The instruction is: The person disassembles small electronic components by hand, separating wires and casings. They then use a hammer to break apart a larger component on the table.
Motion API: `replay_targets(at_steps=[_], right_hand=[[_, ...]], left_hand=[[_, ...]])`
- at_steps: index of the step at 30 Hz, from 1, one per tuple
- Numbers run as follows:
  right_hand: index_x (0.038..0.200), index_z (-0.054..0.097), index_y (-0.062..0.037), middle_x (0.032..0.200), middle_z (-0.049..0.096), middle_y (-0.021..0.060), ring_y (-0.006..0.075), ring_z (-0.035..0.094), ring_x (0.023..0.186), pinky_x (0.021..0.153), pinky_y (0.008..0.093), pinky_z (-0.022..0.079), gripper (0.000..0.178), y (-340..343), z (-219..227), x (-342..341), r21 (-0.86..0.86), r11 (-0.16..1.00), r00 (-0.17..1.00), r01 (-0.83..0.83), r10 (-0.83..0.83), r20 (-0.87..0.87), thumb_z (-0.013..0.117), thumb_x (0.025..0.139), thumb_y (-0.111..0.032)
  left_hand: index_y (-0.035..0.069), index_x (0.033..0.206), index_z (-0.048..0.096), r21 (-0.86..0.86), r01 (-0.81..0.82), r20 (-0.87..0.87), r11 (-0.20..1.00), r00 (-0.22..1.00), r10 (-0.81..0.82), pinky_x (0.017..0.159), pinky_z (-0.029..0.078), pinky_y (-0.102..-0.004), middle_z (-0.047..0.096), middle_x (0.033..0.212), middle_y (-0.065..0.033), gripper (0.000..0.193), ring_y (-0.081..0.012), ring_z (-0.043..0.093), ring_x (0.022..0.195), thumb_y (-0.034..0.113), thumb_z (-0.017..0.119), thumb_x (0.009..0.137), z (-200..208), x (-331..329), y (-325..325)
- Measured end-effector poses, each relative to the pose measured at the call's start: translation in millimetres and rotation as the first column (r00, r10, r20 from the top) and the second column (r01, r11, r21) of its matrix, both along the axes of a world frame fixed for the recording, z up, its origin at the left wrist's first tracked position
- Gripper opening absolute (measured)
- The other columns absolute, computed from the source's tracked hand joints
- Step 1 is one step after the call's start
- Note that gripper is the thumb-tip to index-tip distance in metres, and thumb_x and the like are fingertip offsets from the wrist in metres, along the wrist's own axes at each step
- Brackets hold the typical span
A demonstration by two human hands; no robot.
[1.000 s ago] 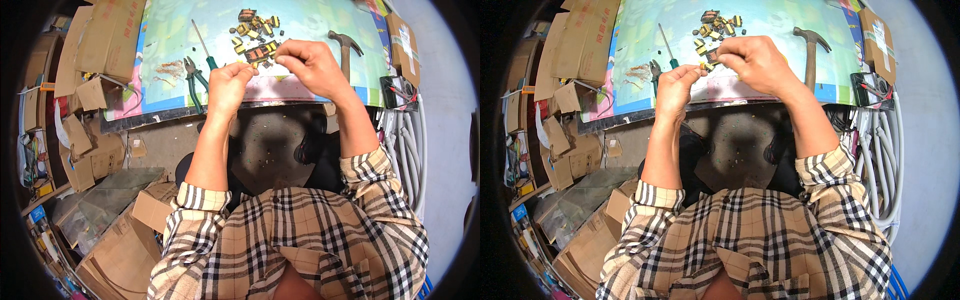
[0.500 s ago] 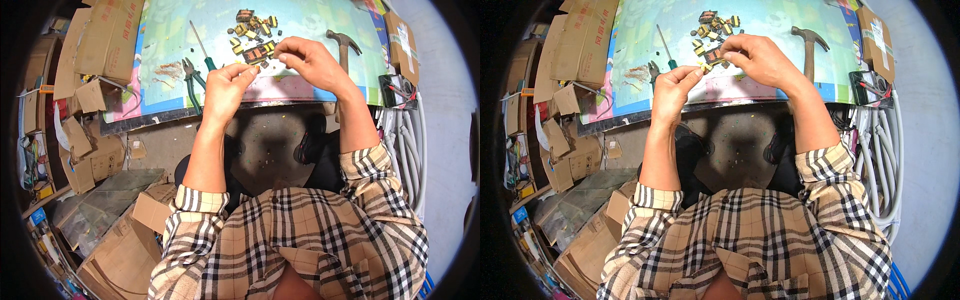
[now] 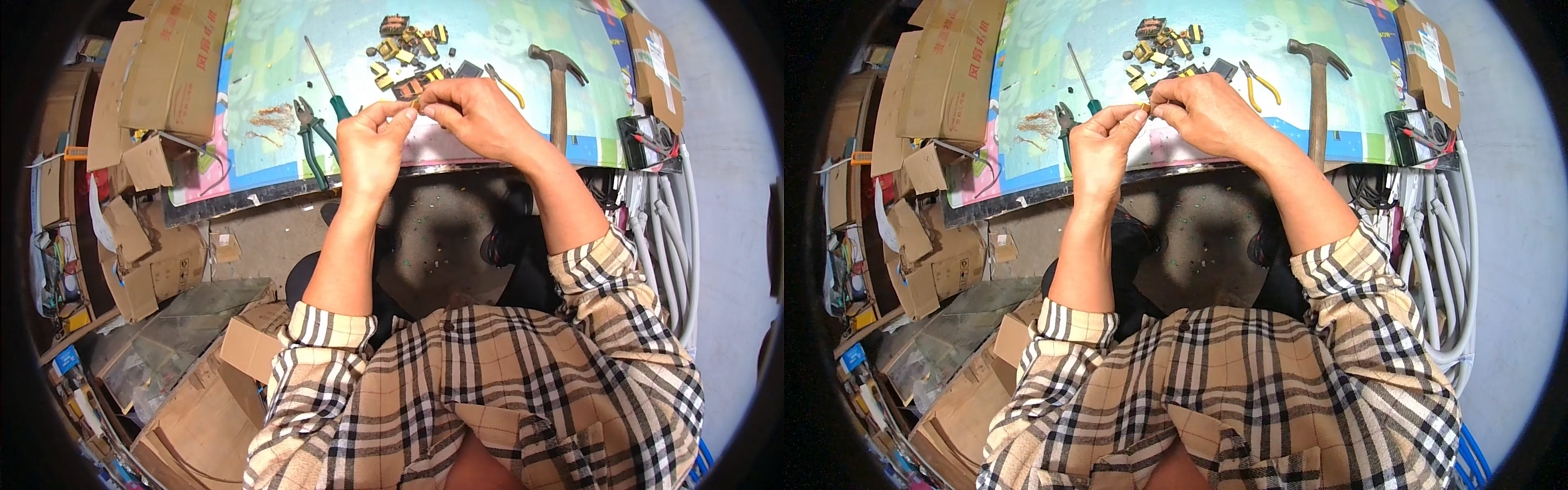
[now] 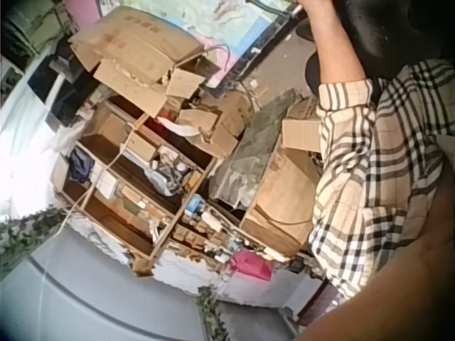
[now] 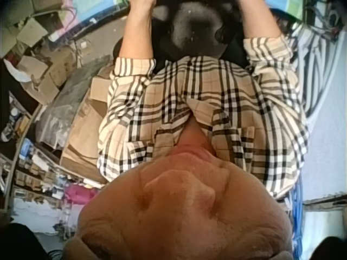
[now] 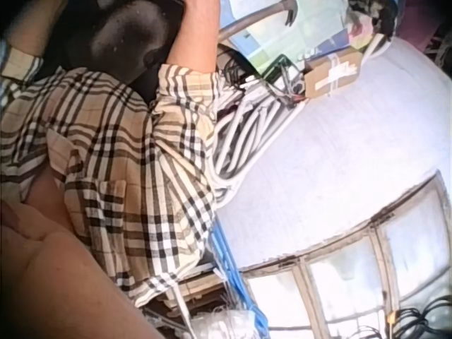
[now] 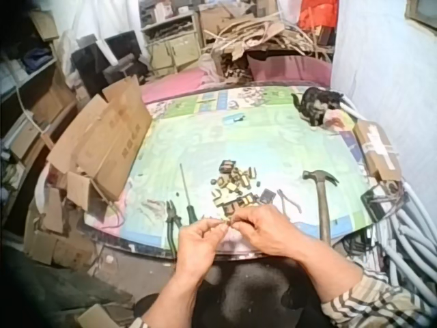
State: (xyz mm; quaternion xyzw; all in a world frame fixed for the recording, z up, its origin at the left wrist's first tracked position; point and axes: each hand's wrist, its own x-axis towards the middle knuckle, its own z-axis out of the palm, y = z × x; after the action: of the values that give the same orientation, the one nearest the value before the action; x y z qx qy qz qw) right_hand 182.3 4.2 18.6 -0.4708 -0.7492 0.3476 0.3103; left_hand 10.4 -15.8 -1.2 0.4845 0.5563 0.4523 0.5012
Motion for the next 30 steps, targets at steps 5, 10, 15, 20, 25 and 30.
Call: replay_targets(at_steps=[5, 10, 15, 20, 25, 30], right_hand=[[0.088, 0.066, -0.0032, 0.082, 0.064, 0.0155, 0.0348, 0.062, 0.083, 0.076, 0.0421, 0.049, 0.014, 2.7, -0.9, 1.7, 0.117, 0.993, 0.995, -0.018, 0.006, 0.102, 0.059, 0.083, -0.014], [0.086, 0.067, -0.0040, 0.080, 0.064, 0.0134, 0.0335, 0.062, 0.080, 0.073, 0.0409, 0.049, 0.013, 4.5, -1.9, 3.4, 0.211, 0.978, 0.994, 0.002, -0.025, 0.106, 0.060, 0.083, -0.014], [0.086, 0.068, -0.0047, 0.079, 0.064, 0.0119, 0.0325, 0.062, 0.075, 0.068, 0.0390, 0.050, 0.012, 1.0, 5.4, -1.9, 0.330, 0.940, 0.994, 0.083, -0.100, 0.035, 0.060, 0.082, -0.013], [0.087, 0.067, -0.0036, 0.077, 0.062, 0.0117, 0.0302, 0.060, 0.070, 0.065, 0.0367, 0.048, 0.011, 6.8, 3.7, 12.0, 0.239, 0.970, 0.993, 0.049, -0.072, 0.090, 0.062, 0.081, -0.011], [0.087, 0.067, -0.0031, 0.077, 0.062, 0.0129, 0.0316, 0.060, 0.070, 0.065, 0.0374, 0.048, 0.012, 7.2, -2.4, 3.0, 0.280, 0.953, 0.984, 0.118, -0.150, 0.096, 0.063, 0.080, -0.012], [0.088, 0.067, -0.0036, 0.079, 0.064, 0.0139, 0.0343, 0.061, 0.074, 0.067, 0.0405, 0.049, 0.014, 9.0, -18.0, -4.4, 0.235, 0.970, 0.970, 0.062, -0.114, 0.214, 0.063, 0.079, -0.013]], left_hand=[[0.000, 0.081, 0.070, 0.061, 0.018, -0.178, 0.998, 0.984, -0.007, 0.047, 0.033, -0.0231, 0.056, 0.059, 0.0043, 0.010, -0.0041, 0.043, 0.053, 0.010, 0.068, 0.082, -4.4, -3.1, 2.5], [0.001, 0.083, 0.069, -0.149, 0.138, -0.013, 0.979, 0.990, -0.142, 0.045, 0.029, -0.0210, 0.059, 0.065, 0.0035, 0.009, -0.0025, 0.040, 0.051, 0.010, 0.069, 0.082, 18.2, -5.4, 0.6], [0.003, 0.082, 0.068, -0.227, 0.178, 0.093, 0.957, 0.983, -0.161, 0.040, 0.020, -0.0202, 0.056, 0.061, 0.0055, 0.009, -0.0010, 0.031, 0.043, 0.013, 0.070, 0.082, 17.8, -11.3, 1.9], [0.004, 0.082, 0.069, -0.206, 0.150, 0.079, 0.967, 0.988, -0.136, 0.039, 0.020, -0.0213, 0.057, 0.061, 0.0053, 0.010, -0.0015, 0.031, 0.042, 0.013, 0.070, 0.081, 20.0, -14.3, 2.8], [0.002, 0.086, 0.070, -0.199, 0.224, 0.025, 0.954, 0.974, -0.223, 0.046, 0.029, -0.0201, 0.062, 0.069, 0.0025, 0.010, -0.0021, 0.042, 0.051, 0.010, 0.071, 0.081, 20.3, -7.0, 1.6], [-0.002, 0.089, 0.070, -0.095, 0.233, -0.056, 0.968, 0.970, -0.238, 0.061, 0.041, -0.0213, 0.065, 0.076, 0.0000, 0.010, -0.0050, 0.052, 0.068, 0.005, 0.068, 0.083, 12.4, -6.3, -2.5]])
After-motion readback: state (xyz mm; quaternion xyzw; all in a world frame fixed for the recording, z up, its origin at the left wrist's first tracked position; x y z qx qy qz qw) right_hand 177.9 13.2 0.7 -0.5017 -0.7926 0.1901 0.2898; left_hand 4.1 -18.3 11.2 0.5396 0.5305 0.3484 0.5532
